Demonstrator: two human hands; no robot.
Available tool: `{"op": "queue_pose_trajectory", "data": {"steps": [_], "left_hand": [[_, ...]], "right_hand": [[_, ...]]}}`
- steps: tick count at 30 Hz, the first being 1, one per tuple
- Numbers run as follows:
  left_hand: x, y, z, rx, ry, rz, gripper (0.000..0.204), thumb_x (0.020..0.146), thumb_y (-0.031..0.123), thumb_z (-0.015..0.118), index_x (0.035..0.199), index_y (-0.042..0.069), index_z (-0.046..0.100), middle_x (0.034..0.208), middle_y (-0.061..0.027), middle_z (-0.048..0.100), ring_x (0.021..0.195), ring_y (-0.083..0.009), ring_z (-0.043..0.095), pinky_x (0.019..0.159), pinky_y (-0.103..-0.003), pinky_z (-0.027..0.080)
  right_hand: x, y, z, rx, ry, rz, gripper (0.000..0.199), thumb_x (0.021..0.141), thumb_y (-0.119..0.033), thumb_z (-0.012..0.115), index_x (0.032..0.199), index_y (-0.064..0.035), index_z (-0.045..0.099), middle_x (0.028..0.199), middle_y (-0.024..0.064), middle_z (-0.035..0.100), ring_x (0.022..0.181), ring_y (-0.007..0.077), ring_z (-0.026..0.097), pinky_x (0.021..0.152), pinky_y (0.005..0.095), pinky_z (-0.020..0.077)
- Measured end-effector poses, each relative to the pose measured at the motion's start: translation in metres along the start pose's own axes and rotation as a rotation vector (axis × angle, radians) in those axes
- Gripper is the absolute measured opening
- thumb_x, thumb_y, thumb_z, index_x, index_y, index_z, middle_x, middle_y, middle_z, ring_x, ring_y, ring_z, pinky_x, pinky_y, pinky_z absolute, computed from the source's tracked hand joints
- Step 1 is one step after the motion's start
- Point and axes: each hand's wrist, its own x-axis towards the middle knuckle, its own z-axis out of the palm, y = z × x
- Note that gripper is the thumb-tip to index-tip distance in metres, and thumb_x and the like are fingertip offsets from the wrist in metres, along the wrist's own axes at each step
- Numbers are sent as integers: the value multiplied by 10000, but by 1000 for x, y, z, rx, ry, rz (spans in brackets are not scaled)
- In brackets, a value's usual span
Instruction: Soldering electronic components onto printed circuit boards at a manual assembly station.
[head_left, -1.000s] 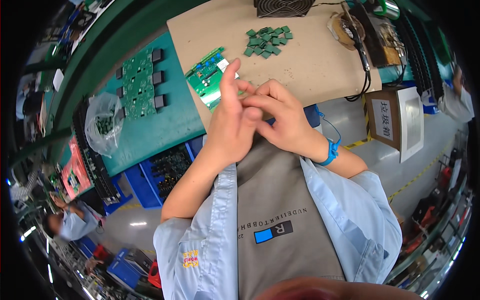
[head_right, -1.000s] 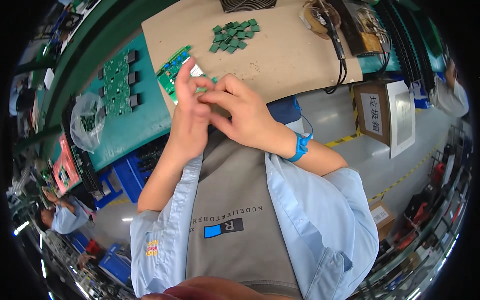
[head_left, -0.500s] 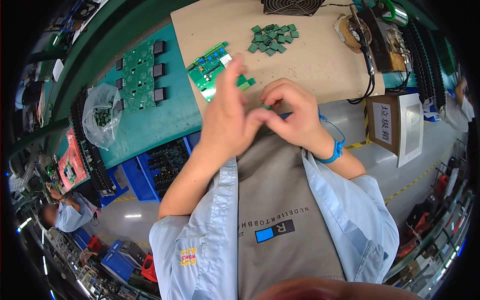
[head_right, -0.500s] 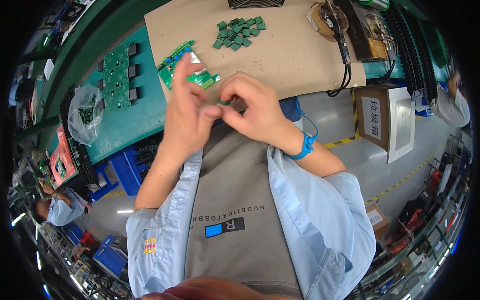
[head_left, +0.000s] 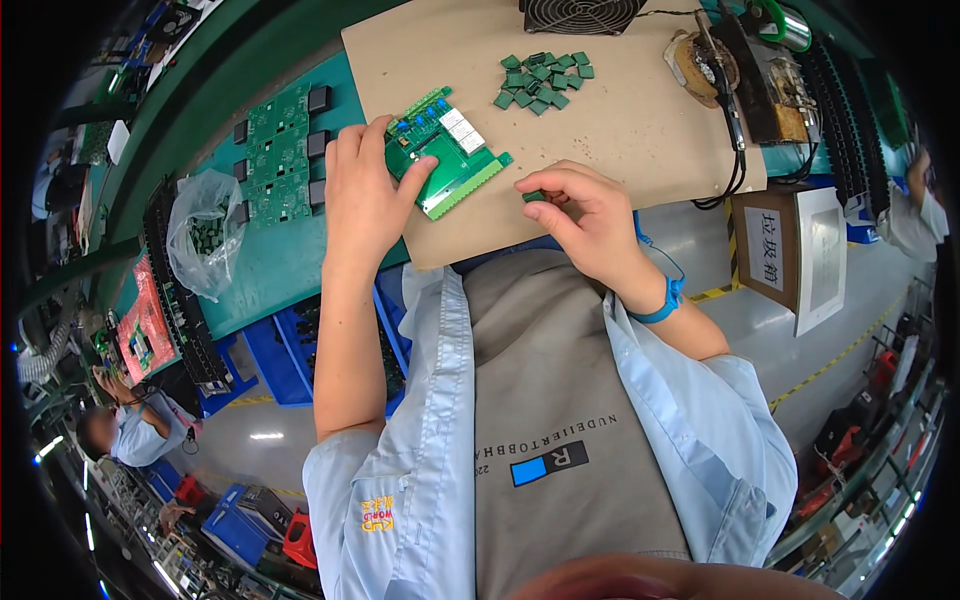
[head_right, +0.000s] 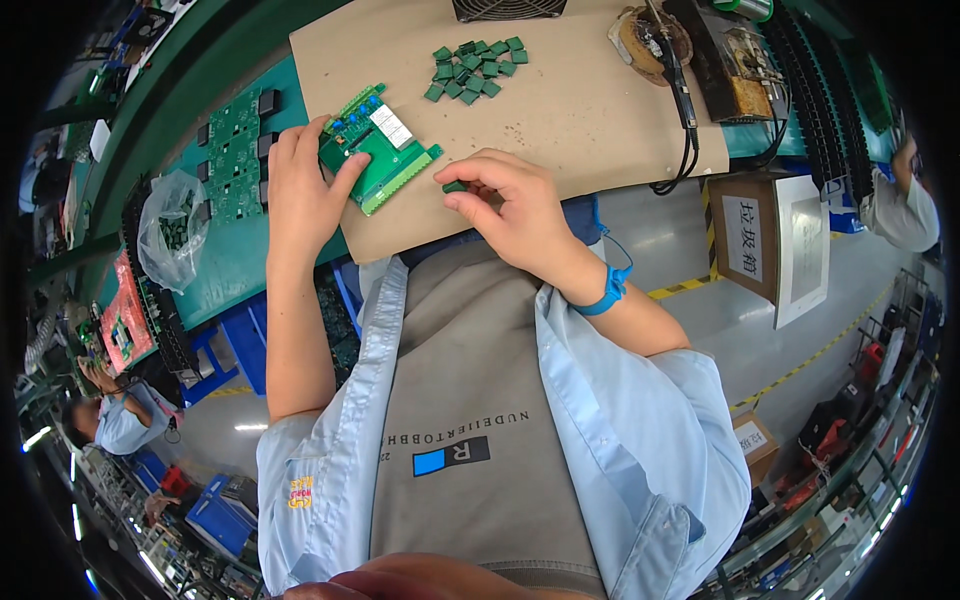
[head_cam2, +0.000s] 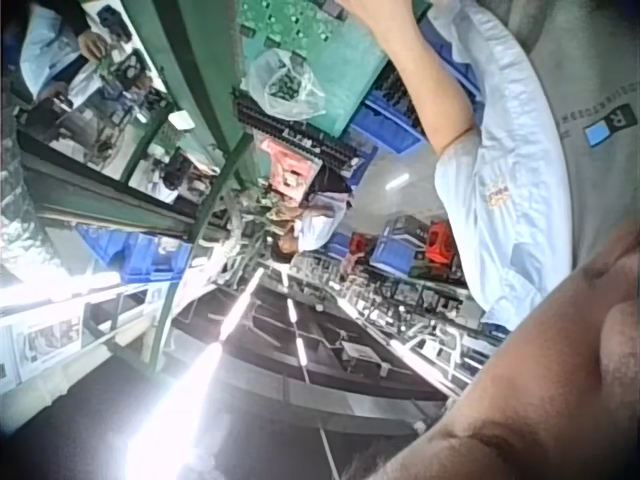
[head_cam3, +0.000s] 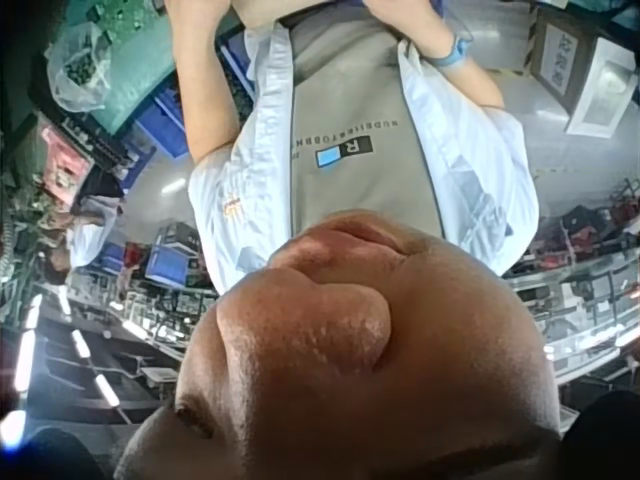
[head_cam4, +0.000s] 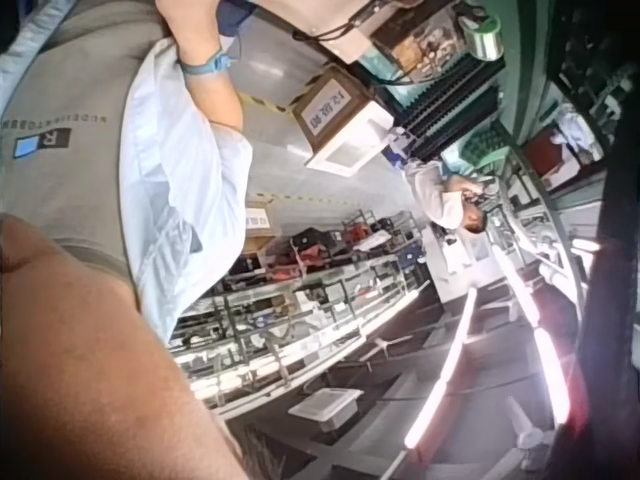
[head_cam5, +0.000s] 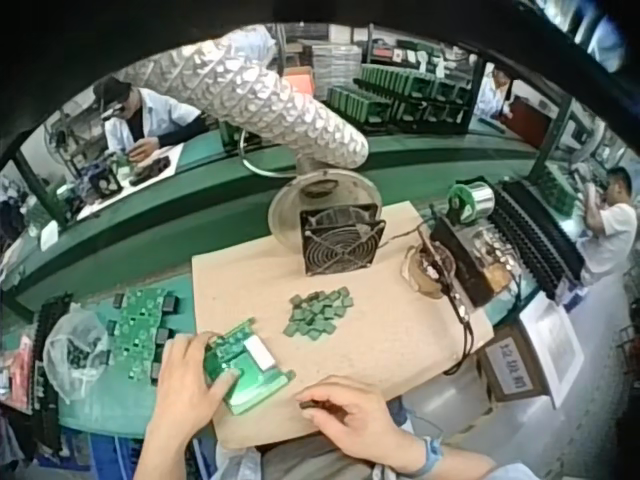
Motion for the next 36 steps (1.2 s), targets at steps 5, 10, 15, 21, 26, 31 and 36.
{"op": "queue_pose_trajectory", "data": {"steps": [5,10,15,21,26,31,36], "left_hand": [[4,22,-14,-183,-3,-136,609,827,144,808,1368,8,565,1258,-147,549,1075,-284,608,895,-351,526],[6,37,-19,-575,44,-208,613,797,31,797,1361,1,560,1274,-130,522,1051,-236,629,883,-315,546],[4,42,-10,-969,56,-186,656,763,-49,783,1369,-2,538,1289,-119,504,1059,-223,633,913,-316,555],[-9,41,6,-1275,30,-161,863,682,-54,846,1439,17,438,1377,-140,473,1089,-238,625,944,-328,552],[-9,44,2,-1417,-77,-129,1273,539,143,1006,1561,36,255,1519,-197,380,1183,-309,579,978,-383,529],[-17,61,15,-1047,34,-34,1458,501,317,1035,1610,29,134,1582,-236,300,1287,-374,513,1033,-444,488],[-15,62,23,-730,137,-1,1483,521,391,1025,1611,0,99,1604,-264,256,1355,-415,456,1093,-488,432]], "right_hand": [[0,-2,-2,-51,-39,24,230,838,72,714,1050,-11,745,939,42,698,727,125,560,671,229,468],[3,-1,1,-25,-49,33,223,843,71,709,1046,-12,744,936,45,695,722,129,560,666,234,464],[17,6,4,18,-7,-24,216,842,71,702,1035,-15,746,923,45,698,694,129,558,637,234,461],[15,5,-2,20,-30,6,213,859,105,657,1030,-1,728,964,64,693,739,128,576,666,233,464],[22,4,-6,45,-34,57,208,868,116,639,1028,6,717,979,69,685,757,123,584,678,226,469],[20,2,-5,61,-28,69,205,870,115,635,1027,9,714,986,67,680,753,121,585,675,227,473],[21,2,-4,81,-17,73,214,869,113,631,1037,9,715,969,64,682,729,120,581,659,227,472]]}}
